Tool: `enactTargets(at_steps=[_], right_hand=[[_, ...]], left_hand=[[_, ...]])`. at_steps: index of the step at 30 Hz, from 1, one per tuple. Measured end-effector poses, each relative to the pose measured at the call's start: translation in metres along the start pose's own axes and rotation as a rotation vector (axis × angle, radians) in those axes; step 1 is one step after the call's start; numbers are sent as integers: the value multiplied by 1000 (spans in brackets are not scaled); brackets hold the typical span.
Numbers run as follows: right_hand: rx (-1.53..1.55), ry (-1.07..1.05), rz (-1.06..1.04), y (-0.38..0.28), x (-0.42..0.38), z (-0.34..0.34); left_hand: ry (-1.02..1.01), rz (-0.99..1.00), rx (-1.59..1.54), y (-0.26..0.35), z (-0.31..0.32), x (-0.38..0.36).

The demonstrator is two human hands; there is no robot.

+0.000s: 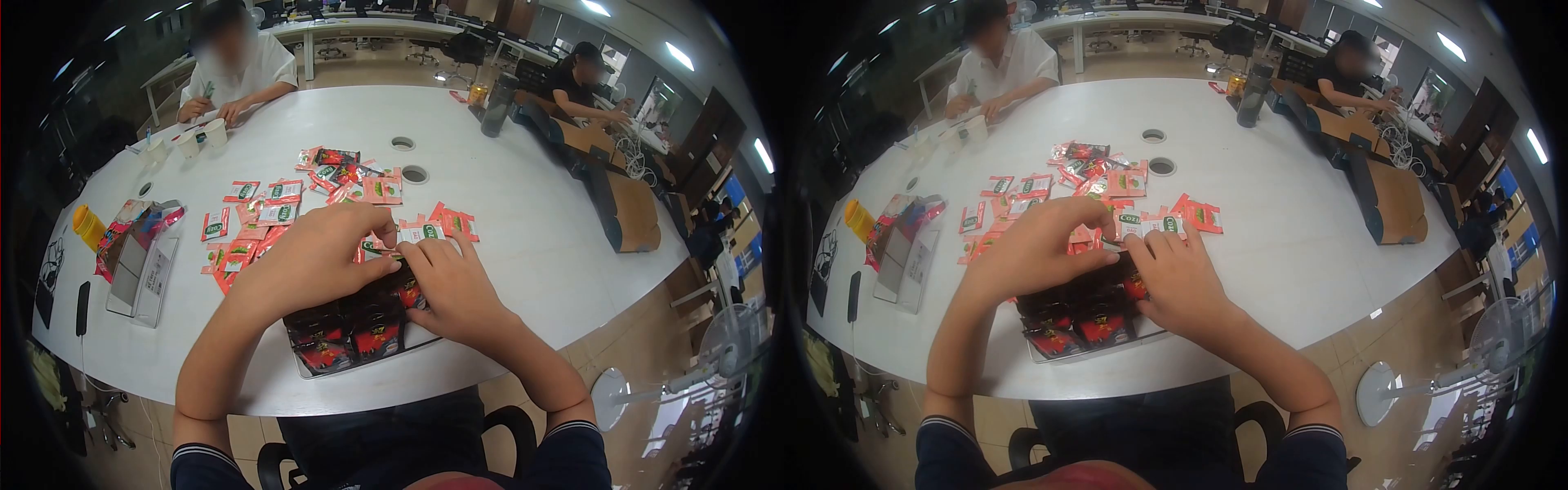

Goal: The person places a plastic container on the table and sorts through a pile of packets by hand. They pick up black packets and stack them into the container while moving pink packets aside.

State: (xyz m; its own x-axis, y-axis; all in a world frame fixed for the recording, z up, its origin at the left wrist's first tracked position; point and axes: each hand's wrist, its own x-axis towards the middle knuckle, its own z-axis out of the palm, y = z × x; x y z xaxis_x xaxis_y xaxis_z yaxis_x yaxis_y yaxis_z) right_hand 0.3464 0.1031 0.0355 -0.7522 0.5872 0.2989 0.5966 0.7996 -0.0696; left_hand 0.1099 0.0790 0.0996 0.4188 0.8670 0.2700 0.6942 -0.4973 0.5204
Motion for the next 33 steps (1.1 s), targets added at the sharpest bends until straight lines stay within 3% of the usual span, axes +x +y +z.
enactTargets(at_steps=[9, 33], right_hand=[[-41, 12, -81, 3, 0, 1], [-99, 100, -62, 2, 7, 9]], left_hand=[[37, -9, -10, 1, -4, -3], [28, -64, -8, -16, -6, -3]])
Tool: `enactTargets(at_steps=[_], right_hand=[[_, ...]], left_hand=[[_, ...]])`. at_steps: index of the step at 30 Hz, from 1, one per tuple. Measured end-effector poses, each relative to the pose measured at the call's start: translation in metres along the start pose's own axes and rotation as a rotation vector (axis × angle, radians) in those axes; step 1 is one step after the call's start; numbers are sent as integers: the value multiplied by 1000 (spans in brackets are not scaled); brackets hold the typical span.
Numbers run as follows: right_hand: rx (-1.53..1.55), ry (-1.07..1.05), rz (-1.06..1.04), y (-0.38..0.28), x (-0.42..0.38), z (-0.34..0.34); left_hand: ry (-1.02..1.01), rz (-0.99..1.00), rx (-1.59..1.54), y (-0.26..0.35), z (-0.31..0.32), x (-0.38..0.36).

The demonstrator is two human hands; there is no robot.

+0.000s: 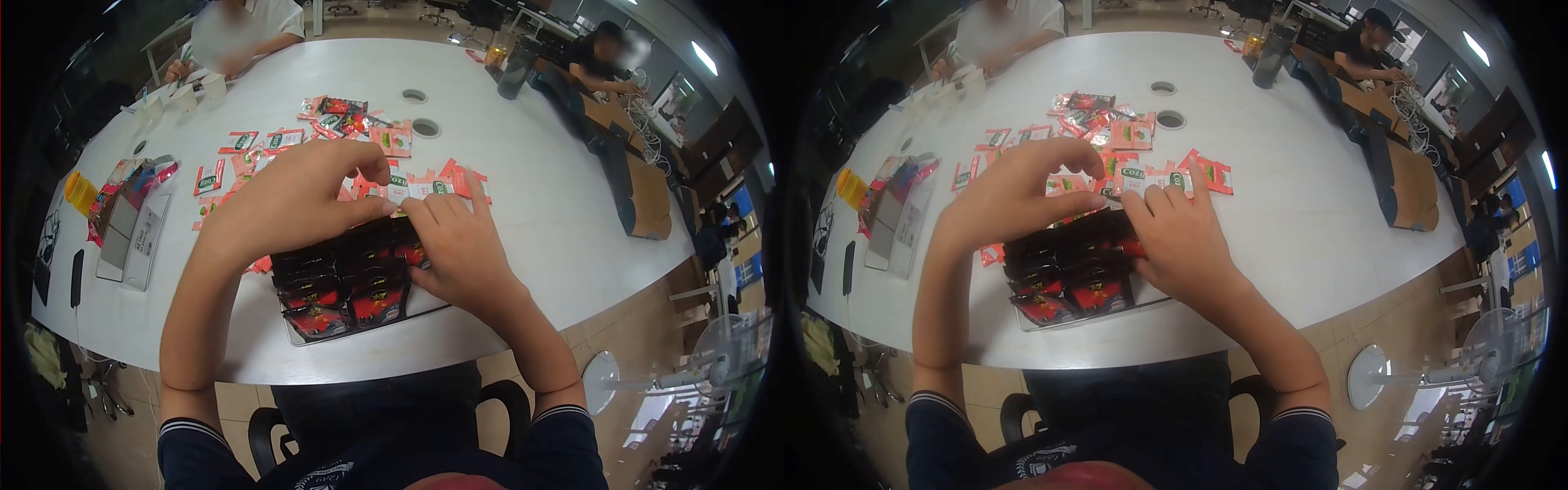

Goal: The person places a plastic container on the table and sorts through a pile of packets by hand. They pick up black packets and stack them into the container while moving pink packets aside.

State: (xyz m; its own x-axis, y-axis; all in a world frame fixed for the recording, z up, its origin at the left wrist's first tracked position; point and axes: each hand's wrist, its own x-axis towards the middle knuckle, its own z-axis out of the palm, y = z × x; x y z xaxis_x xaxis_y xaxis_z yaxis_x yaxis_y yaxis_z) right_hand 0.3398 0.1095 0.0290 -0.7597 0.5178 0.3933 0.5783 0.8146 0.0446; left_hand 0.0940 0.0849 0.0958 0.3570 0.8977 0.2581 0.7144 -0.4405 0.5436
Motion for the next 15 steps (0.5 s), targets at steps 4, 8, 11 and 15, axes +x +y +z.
enactTargets(at_steps=[4, 8, 11, 15], right_hand=[[40, 47, 25, 1, -1, 2], [88, -6, 105, -1, -3, -3], [80, -25, 123, -2, -4, -5], [123, -12, 152, -1, -6, -2]], left_hand=[[-108, -67, 18, 7, -6, 1], [-167, -46, 79, 2, -5, -1], [-180, 115, 119, -5, -2, -1], [-203, 166, 88, 2, 1, 2]])
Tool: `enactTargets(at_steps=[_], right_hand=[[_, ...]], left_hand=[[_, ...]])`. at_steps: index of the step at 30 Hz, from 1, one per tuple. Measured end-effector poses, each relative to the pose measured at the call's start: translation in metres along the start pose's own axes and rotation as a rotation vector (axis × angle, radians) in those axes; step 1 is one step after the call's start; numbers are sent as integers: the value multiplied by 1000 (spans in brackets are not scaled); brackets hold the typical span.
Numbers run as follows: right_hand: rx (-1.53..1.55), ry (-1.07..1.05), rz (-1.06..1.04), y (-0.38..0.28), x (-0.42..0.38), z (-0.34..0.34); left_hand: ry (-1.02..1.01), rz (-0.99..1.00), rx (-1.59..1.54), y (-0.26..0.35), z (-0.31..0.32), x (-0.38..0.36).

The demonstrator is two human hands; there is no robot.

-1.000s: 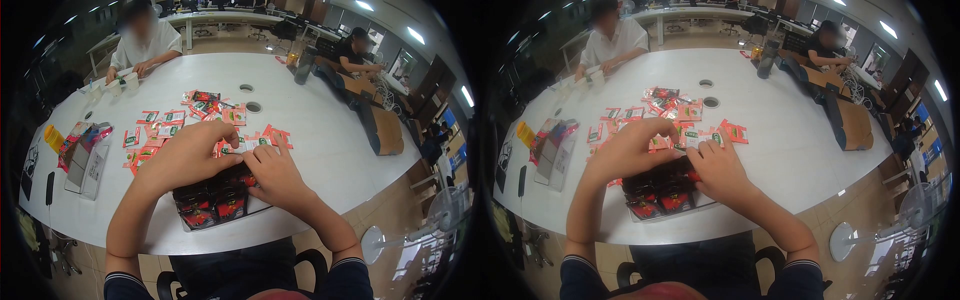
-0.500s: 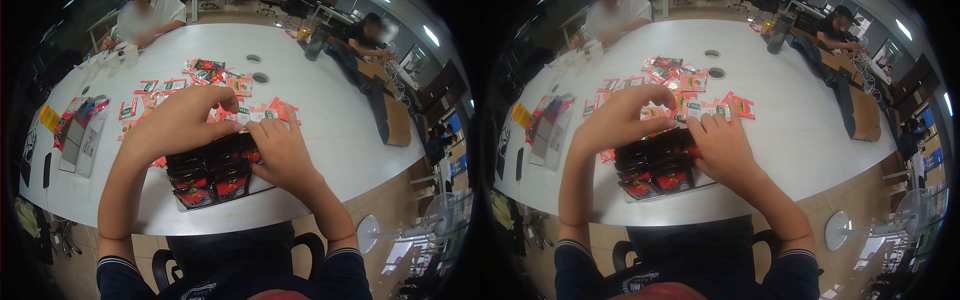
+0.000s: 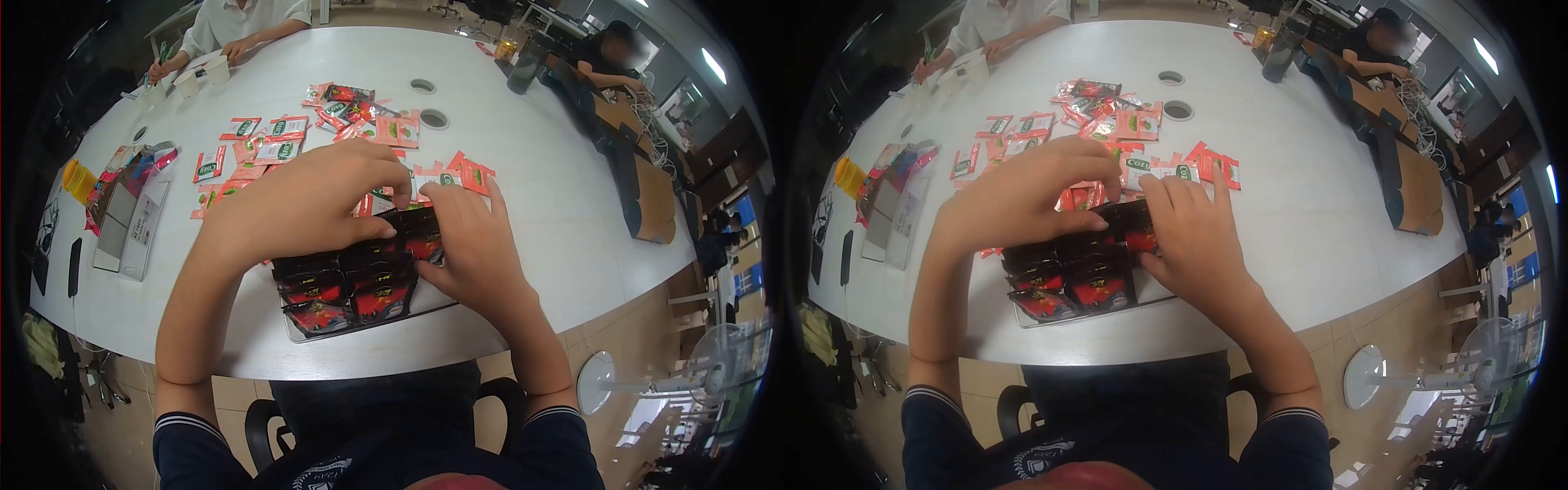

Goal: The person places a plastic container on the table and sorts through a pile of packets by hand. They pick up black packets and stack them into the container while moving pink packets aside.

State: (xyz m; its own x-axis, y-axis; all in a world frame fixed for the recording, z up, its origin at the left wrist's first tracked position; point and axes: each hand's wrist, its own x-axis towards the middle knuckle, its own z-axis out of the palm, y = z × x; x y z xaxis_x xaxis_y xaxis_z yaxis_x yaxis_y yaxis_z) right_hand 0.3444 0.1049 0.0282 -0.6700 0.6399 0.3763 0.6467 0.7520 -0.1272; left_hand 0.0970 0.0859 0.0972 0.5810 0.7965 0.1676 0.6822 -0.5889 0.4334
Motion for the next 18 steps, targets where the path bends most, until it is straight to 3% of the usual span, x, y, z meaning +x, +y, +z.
enactTargets(at_steps=[5, 8, 18], right_hand=[[25, 4, 32, 1, -2, 2], [37, -13, 50, 1, -2, 2], [25, 3, 74, 1, -3, 4]], left_hand=[[-15, 12, -6, 0, 4, 3], [86, 66, 23, 0, 9, 2], [34, 68, 39, 0, 14, 0]])
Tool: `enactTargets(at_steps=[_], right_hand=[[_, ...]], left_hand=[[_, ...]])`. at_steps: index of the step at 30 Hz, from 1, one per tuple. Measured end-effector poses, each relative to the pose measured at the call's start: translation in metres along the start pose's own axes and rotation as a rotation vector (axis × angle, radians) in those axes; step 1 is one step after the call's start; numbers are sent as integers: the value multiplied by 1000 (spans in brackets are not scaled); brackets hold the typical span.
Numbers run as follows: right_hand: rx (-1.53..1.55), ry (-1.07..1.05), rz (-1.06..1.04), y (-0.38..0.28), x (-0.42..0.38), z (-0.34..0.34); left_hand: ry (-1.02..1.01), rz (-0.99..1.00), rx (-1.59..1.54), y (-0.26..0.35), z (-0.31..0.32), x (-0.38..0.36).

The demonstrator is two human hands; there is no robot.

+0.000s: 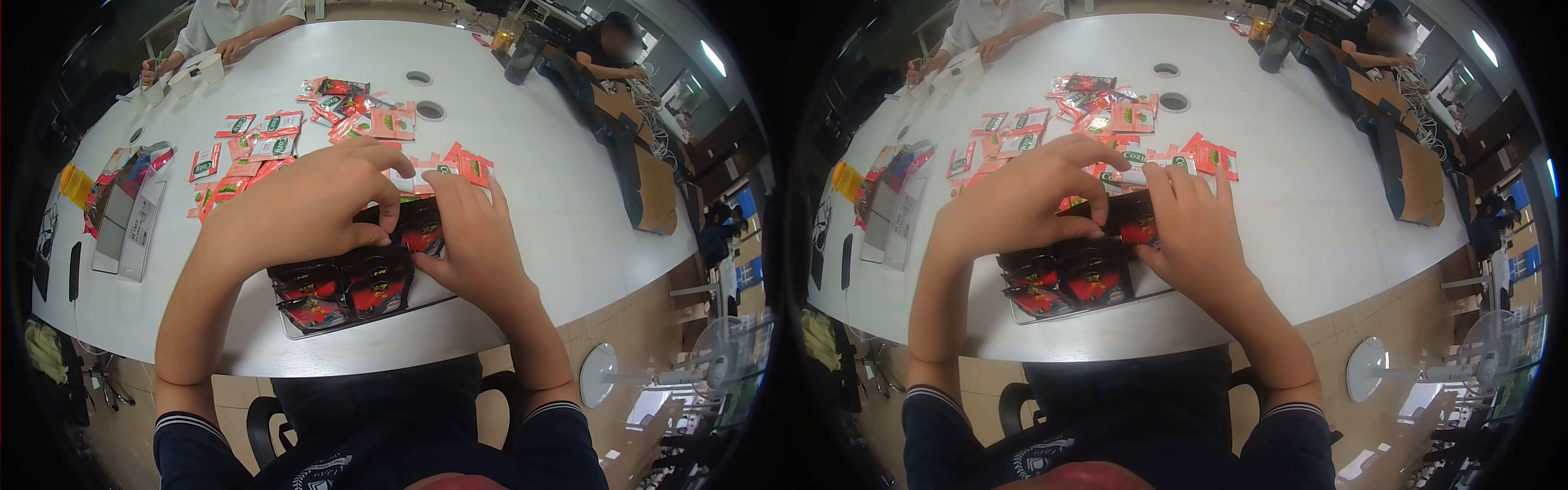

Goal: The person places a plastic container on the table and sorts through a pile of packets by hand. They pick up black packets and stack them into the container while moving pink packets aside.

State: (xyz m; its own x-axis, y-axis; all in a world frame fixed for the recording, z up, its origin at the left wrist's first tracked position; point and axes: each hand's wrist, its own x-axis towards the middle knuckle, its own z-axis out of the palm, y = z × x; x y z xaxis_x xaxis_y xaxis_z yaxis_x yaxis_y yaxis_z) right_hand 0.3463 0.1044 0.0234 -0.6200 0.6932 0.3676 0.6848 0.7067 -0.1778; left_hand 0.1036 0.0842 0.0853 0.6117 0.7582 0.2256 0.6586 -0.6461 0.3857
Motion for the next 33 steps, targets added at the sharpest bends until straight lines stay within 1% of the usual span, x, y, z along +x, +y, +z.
enactTargets(at_steps=[5, 8, 14, 17, 20, 23, 26, 29, 33], right_hand=[[11, -19, 29, 0, 0, 0], [-4, -5, 26, 1, 0, 2], [24, 5, 24, 2, -1, 2], [31, -8, 34, 3, -1, 2], [31, -2, 26, 3, -1, 3], [57, -3, 15, 4, -1, 4], [43, -12, 19, 3, -1, 3], [34, -4, 12, 3, -1, 3], [45, -6, 18, 3, -1, 3]], left_hand=[[-48, -11, -39, 2, -1, 0], [-52, -2, -37, -1, 1, 1], [-123, -8, -72, -3, 2, 2], [-78, -17, -101, -1, -5, 1], [9, 42, -42, -7, -9, -2], [-12, -47, 49, -5, -16, -4], [-17, -63, 58, 0, -13, -6], [70, -19, 129, 2, -9, -4], [76, -30, 173, 13, -14, -4]])
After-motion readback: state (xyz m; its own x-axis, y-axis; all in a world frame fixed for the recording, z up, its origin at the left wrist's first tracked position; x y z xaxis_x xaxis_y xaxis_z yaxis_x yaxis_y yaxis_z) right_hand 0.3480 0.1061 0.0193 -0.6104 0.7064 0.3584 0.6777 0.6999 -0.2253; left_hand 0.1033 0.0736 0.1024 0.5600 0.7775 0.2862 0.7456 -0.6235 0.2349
